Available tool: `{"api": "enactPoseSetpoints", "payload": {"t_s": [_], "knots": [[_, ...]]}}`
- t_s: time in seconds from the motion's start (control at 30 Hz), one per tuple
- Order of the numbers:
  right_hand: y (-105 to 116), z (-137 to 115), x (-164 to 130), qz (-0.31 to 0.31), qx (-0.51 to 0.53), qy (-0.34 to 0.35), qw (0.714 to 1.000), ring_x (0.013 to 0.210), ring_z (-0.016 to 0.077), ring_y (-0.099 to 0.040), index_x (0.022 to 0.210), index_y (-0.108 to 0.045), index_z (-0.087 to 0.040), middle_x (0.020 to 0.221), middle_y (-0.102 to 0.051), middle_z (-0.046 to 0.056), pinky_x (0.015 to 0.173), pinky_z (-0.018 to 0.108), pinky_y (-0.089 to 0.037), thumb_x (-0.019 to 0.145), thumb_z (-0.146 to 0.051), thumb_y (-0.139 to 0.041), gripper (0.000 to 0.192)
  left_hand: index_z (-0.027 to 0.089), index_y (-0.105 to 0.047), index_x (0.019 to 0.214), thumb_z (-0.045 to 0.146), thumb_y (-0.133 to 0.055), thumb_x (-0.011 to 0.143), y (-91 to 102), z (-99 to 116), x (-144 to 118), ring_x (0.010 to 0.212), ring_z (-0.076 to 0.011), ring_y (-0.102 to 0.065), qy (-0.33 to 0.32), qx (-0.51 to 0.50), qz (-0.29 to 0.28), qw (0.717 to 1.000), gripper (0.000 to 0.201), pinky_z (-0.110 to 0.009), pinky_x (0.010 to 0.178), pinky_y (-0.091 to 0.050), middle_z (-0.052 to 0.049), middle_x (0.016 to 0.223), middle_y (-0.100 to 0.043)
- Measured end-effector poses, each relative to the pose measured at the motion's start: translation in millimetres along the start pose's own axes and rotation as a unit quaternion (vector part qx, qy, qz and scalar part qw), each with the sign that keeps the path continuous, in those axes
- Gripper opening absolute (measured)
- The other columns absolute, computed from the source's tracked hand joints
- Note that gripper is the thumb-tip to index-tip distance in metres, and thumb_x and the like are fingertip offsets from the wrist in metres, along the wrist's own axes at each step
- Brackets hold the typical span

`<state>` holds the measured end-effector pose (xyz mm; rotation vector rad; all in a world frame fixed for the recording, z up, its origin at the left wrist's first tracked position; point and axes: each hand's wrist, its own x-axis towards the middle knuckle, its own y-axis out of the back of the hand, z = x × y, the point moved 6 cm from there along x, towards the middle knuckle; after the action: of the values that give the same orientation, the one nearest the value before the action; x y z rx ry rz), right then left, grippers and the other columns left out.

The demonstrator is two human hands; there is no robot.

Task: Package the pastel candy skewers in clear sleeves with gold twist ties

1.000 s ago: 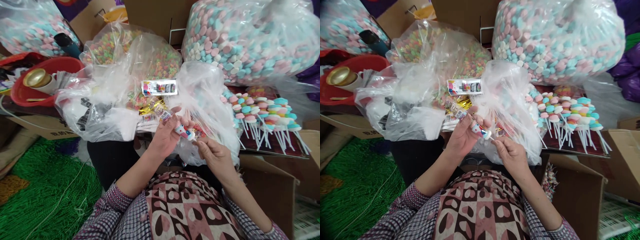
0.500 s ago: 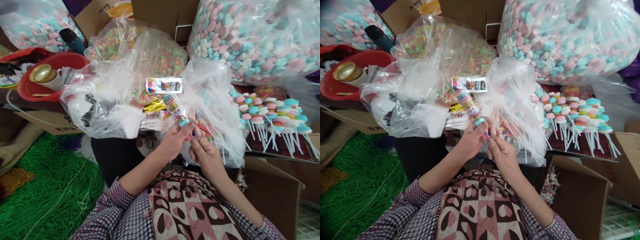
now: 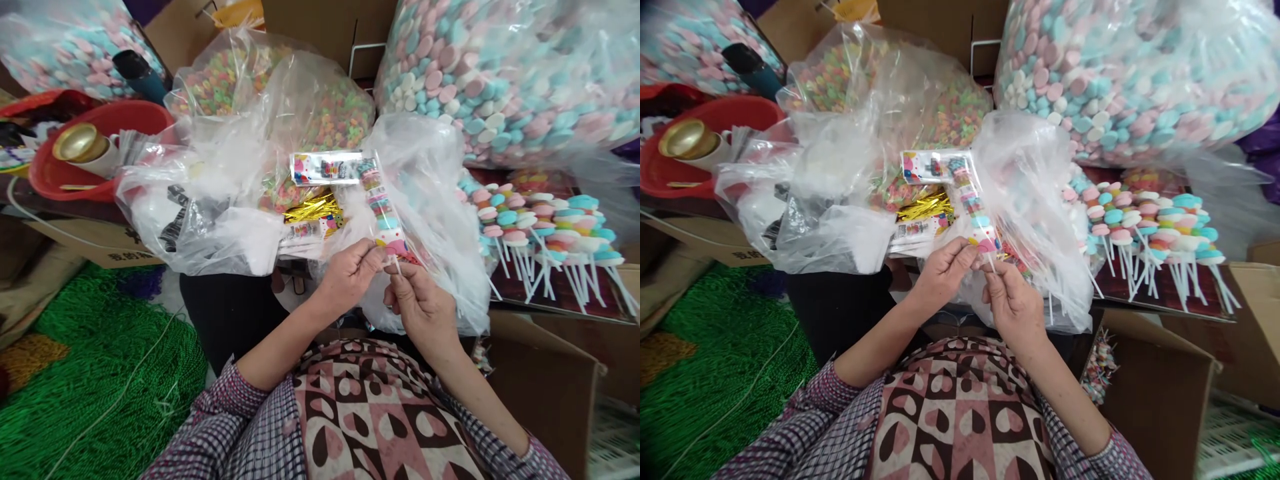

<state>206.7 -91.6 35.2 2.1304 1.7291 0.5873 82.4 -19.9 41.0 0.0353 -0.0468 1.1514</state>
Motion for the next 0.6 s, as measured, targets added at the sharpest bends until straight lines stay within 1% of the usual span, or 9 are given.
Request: {"api": "enactPoseSetpoints", "payload": {"t_s": [0.1,0.13,0.2,0.27,0.37,0.43,0.53,0.6], "knots": [[-1,-1,-1,-0.01,-0.008,0.011,1.0,0.046,0.011,-0.054,0.099,-0.063,-0.021,0.058,-0.06,-0.004,0.049,0.024,-0.042,0.099,-0.037,-0.046,0.023,0.02,-0.058,0.087,0.043,-0.054,0.093,1.2,-2,0,0.074,-0.0145,-0.057,0.017,-0.038,0.002,0.999,0.025,-0.026,0.07,-0.045,-0.001,0.078,-0.061],[-3,0,-1,-0.017,-0.006,0.011,1.0,0.046,0.011,-0.054,0.098,-0.063,-0.021,0.058,-0.06,-0.004,0.049,0.024,-0.042,0.098,-0.036,-0.046,0.023,0.02,-0.058,0.088,0.043,-0.055,0.092,1.2,-2,0,0.073,-0.0144,-0.056,0.019,-0.034,-0.001,0.999,0.024,-0.026,0.069,-0.044,-0.001,0.077,-0.06],[-4,2,-2,-0.018,0.009,0.005,1.0,0.046,0.0112,-0.054,0.098,-0.063,-0.021,0.059,-0.06,-0.004,0.049,0.025,-0.043,0.098,-0.037,-0.046,0.023,0.019,-0.059,0.083,0.041,-0.059,0.089,1.9,-2,0,0.068,-0.0134,-0.054,0.021,-0.003,-0.004,1.0,0.022,-0.025,0.066,-0.042,0.001,0.071,-0.058],[-2,5,-2,-0.003,0.026,-0.011,1.0,0.047,0.0121,-0.055,0.11,-0.062,-0.021,0.061,-0.062,-0.004,0.05,0.026,-0.045,0.099,-0.038,-0.046,0.026,0.019,-0.058,0.076,0.039,-0.059,0.089,3.4,-2,0,0.061,-0.0123,-0.051,0.022,0.026,-0.002,0.999,0.024,-0.025,0.062,-0.039,0.003,0.063,-0.055],[2,7,-1,0.004,0.032,-0.025,0.999,0.05,0.0135,-0.057,0.136,-0.051,-0.02,0.064,-0.064,-0.004,0.053,0.028,-0.048,0.099,-0.039,-0.047,0.042,0.02,-0.056,0.073,0.04,-0.057,0.09,2.8,0,0,0.055,-0.0115,-0.048,0.015,0.049,-0.018,0.999,0.026,-0.024,0.057,-0.036,0.004,0.057,-0.052],[1,6,1,-0.007,0.026,-0.018,0.999,0.05,0.0134,-0.058,0.143,-0.048,-0.02,0.065,-0.064,-0.003,0.054,0.028,-0.049,0.099,-0.039,-0.046,0.048,0.02,-0.055,0.073,0.039,-0.056,0.091,0.7,0,-1,0.055,-0.0112,-0.046,-0.002,0.071,-0.032,0.997,0.026,-0.024,0.056,-0.035,0.004,0.057,-0.052],[-7,6,4,-0.022,0.031,0.002,0.999,0.048,0.0121,-0.055,0.139,-0.055,-0.02,0.062,-0.061,-0.004,0.05,0.026,-0.048,0.099,-0.038,-0.045,0.044,0.02,-0.052,0.07,0.037,-0.054,0.091,-2.3,-2,0,0.055,-0.0109,-0.046,-0.031,0.107,-0.038,0.993,0.027,-0.024,0.057,-0.034,0.003,0.058,-0.052],[-14,8,5,-0.011,0.043,0.014,0.999,0.045,0.0112,-0.052,0.132,-0.061,-0.02,0.059,-0.058,-0.004,0.047,0.024,-0.046,0.1,-0.036,-0.043,0.04,0.02,-0.052,0.071,0.039,-0.053,0.092,-4.6,-7,0,0.055,-0.011,-0.047,-0.026,0.111,-0.052,0.992,0.028,-0.024,0.057,-0.035,0.003,0.058,-0.053]]}}
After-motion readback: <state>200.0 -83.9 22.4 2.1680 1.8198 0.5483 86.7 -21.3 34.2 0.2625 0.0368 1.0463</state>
